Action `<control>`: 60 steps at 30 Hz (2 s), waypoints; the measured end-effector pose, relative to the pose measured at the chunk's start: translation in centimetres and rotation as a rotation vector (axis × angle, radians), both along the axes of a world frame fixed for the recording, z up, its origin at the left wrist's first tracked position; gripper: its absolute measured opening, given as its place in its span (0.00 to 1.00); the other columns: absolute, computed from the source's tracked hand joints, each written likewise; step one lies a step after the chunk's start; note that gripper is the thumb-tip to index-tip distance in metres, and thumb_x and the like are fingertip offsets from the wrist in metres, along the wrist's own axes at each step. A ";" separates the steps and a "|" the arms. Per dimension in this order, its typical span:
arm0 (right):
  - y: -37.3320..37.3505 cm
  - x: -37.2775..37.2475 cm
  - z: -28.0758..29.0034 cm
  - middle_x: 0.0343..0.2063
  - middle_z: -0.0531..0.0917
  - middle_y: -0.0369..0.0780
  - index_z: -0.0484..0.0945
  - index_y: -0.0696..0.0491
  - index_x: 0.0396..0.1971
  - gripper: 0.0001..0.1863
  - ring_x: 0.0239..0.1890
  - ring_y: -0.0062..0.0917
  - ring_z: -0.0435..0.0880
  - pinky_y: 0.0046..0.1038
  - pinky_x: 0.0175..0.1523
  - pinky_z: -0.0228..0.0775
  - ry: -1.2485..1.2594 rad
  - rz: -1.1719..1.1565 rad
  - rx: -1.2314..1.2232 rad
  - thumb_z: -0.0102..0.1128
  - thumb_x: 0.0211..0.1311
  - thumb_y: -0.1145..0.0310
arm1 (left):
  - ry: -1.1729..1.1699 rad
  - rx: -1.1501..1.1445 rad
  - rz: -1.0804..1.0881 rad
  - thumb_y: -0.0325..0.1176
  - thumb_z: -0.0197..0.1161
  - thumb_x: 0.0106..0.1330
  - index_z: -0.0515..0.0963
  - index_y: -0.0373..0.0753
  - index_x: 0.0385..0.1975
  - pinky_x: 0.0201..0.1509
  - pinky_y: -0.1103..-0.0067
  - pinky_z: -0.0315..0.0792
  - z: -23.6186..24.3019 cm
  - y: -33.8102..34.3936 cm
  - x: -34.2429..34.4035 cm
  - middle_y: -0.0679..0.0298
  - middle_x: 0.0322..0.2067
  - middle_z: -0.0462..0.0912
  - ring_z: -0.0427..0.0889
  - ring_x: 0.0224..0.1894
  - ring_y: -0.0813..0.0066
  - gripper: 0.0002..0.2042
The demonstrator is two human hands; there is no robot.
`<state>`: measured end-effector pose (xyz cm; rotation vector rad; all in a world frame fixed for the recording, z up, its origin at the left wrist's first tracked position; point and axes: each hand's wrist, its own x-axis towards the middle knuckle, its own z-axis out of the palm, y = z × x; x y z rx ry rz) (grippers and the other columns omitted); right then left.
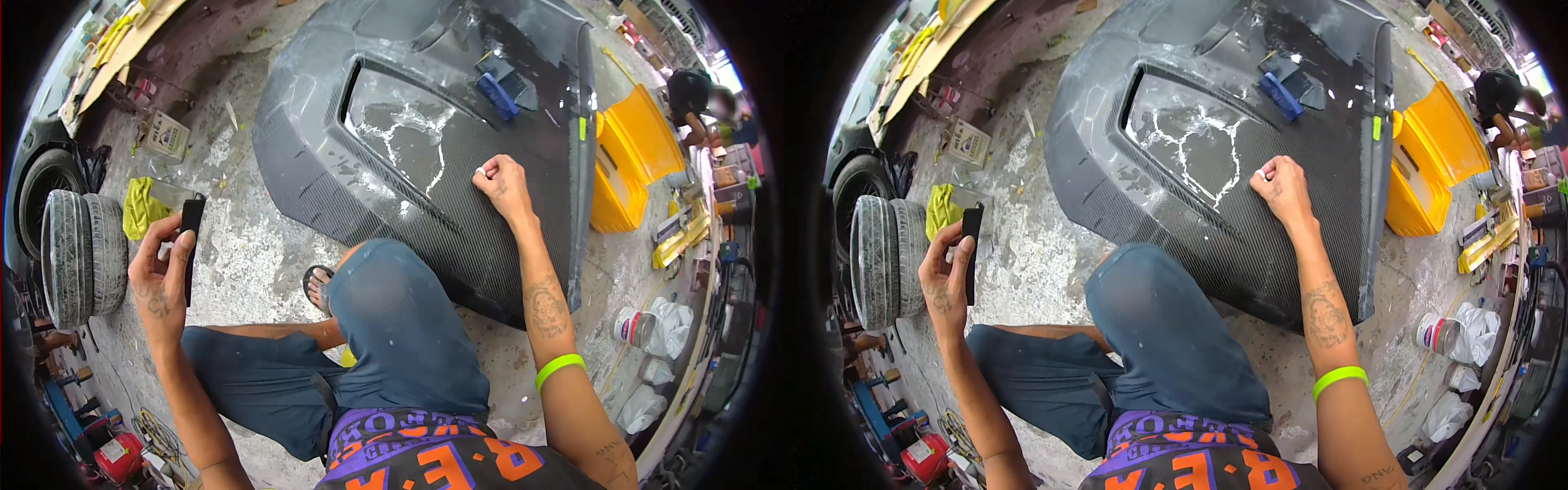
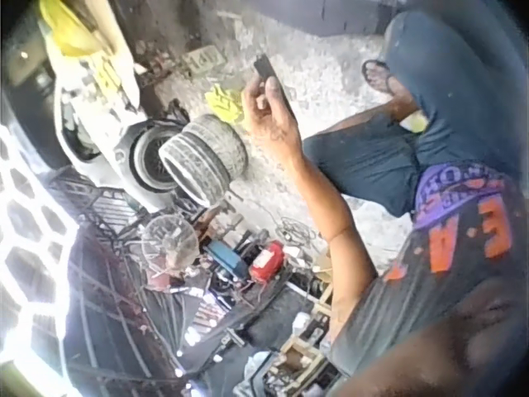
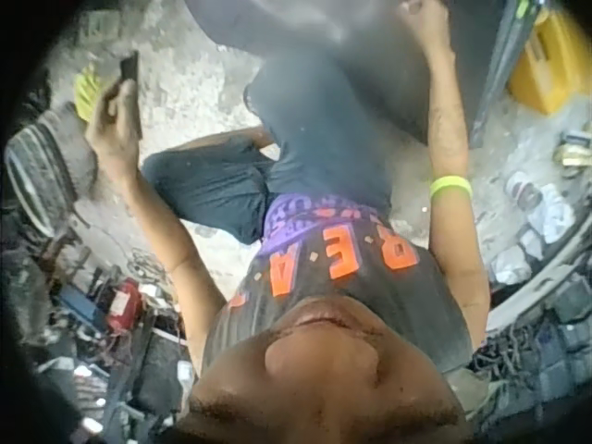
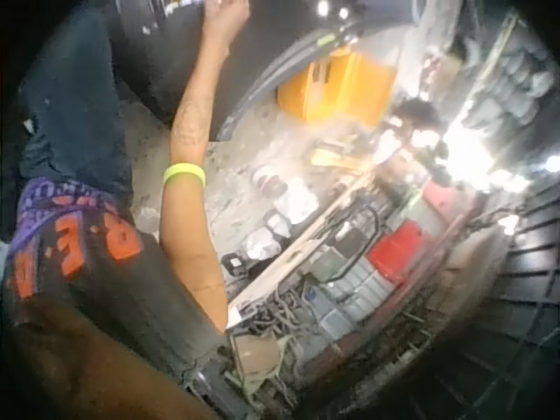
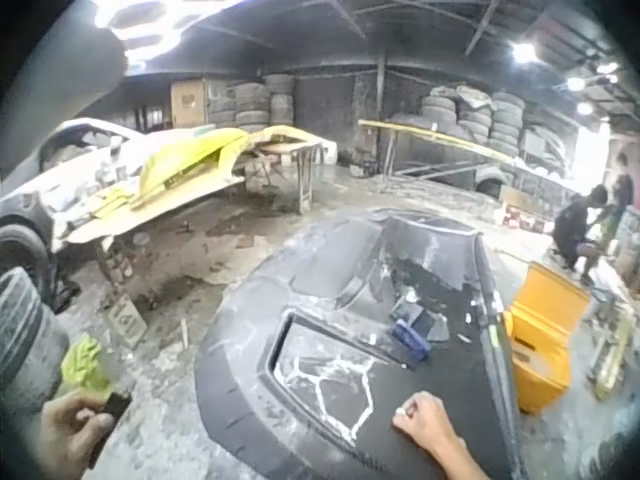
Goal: Manually sanding a carbon fiber car hood with a small sanding block.
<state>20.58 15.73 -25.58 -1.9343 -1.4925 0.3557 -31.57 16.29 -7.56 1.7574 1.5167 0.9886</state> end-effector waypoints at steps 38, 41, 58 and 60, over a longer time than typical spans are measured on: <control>15.5 -12.3 0.0 0.34 0.82 0.38 0.87 0.56 0.37 0.07 0.41 0.35 0.80 0.36 0.50 0.76 -0.248 0.684 0.082 0.69 0.62 0.70 | 0.123 -0.089 -0.005 0.25 0.63 0.73 0.78 0.24 0.53 0.60 0.71 0.76 -3.7 6.4 5.3 0.43 0.53 0.81 0.82 0.55 0.60 0.13; 13.9 -10.7 1.7 0.37 0.83 0.39 0.86 0.55 0.39 0.08 0.42 0.35 0.80 0.37 0.52 0.76 -0.309 0.730 -0.033 0.70 0.60 0.71 | 0.120 -0.092 -0.029 0.28 0.64 0.74 0.78 0.26 0.55 0.66 0.70 0.72 -3.4 6.2 4.2 0.49 0.57 0.79 0.80 0.59 0.62 0.15; -4.4 30.1 -0.2 0.44 0.87 0.48 0.86 0.54 0.48 0.15 0.45 0.38 0.87 0.37 0.54 0.79 -0.255 -0.431 0.225 0.71 0.65 0.64 | 0.299 -0.071 0.096 0.32 0.62 0.78 0.78 0.28 0.58 0.56 0.78 0.74 -9.8 6.7 -6.5 0.61 0.47 0.83 0.79 0.48 0.74 0.16; -8.2 39.9 -2.3 0.49 0.86 0.50 0.84 0.54 0.52 0.20 0.52 0.44 0.85 0.40 0.60 0.77 -0.422 -0.468 0.033 0.72 0.63 0.62 | 0.356 -0.105 0.144 0.34 0.62 0.79 0.79 0.28 0.56 0.56 0.80 0.71 -11.2 6.4 -6.9 0.63 0.45 0.83 0.77 0.46 0.76 0.16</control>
